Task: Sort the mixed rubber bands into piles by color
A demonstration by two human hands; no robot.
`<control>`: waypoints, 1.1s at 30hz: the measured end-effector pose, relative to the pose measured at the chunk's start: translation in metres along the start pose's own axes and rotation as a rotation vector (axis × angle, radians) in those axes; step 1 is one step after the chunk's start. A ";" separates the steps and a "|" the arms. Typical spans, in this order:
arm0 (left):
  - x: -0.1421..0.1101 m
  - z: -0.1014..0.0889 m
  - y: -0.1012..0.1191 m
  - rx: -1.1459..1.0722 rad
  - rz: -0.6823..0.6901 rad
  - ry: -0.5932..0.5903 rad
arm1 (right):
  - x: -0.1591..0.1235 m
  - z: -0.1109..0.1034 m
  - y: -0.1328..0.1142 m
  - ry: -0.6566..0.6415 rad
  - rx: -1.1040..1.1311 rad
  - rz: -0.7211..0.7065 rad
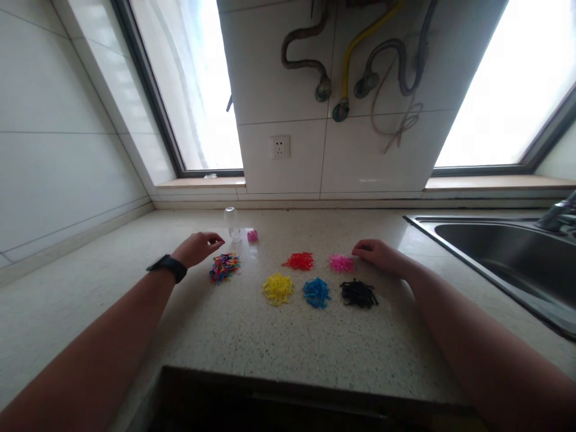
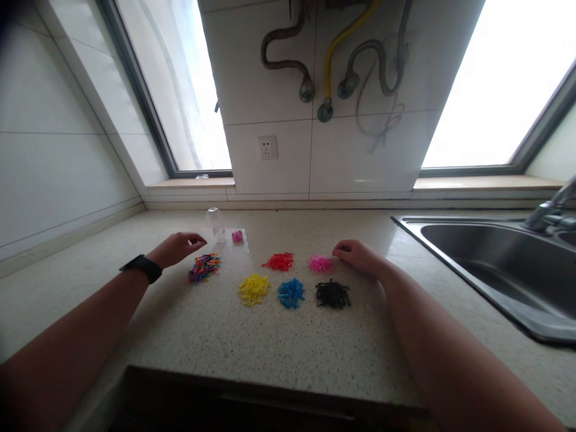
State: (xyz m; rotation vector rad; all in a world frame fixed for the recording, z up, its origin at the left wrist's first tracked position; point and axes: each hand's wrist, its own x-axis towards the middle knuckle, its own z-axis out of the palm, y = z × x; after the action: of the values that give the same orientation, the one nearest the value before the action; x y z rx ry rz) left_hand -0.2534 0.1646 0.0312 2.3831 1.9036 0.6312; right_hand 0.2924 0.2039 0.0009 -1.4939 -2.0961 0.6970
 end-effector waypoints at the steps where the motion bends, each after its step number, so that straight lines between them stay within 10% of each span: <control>1: 0.000 0.004 -0.004 0.004 -0.013 -0.011 | 0.000 0.000 0.000 0.001 -0.002 0.003; 20: 0.002 0.009 0.008 -0.007 -0.002 -0.083 | 0.000 0.000 0.000 -0.004 0.000 0.007; 33: 0.000 0.004 0.095 -0.317 0.109 0.009 | -0.001 0.000 0.000 -0.030 -0.023 -0.006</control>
State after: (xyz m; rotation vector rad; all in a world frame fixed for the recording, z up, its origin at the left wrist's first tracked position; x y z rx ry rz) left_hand -0.1637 0.1418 0.0533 2.2918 1.5467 0.8770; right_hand 0.2928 0.2030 0.0014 -1.4973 -2.1373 0.6987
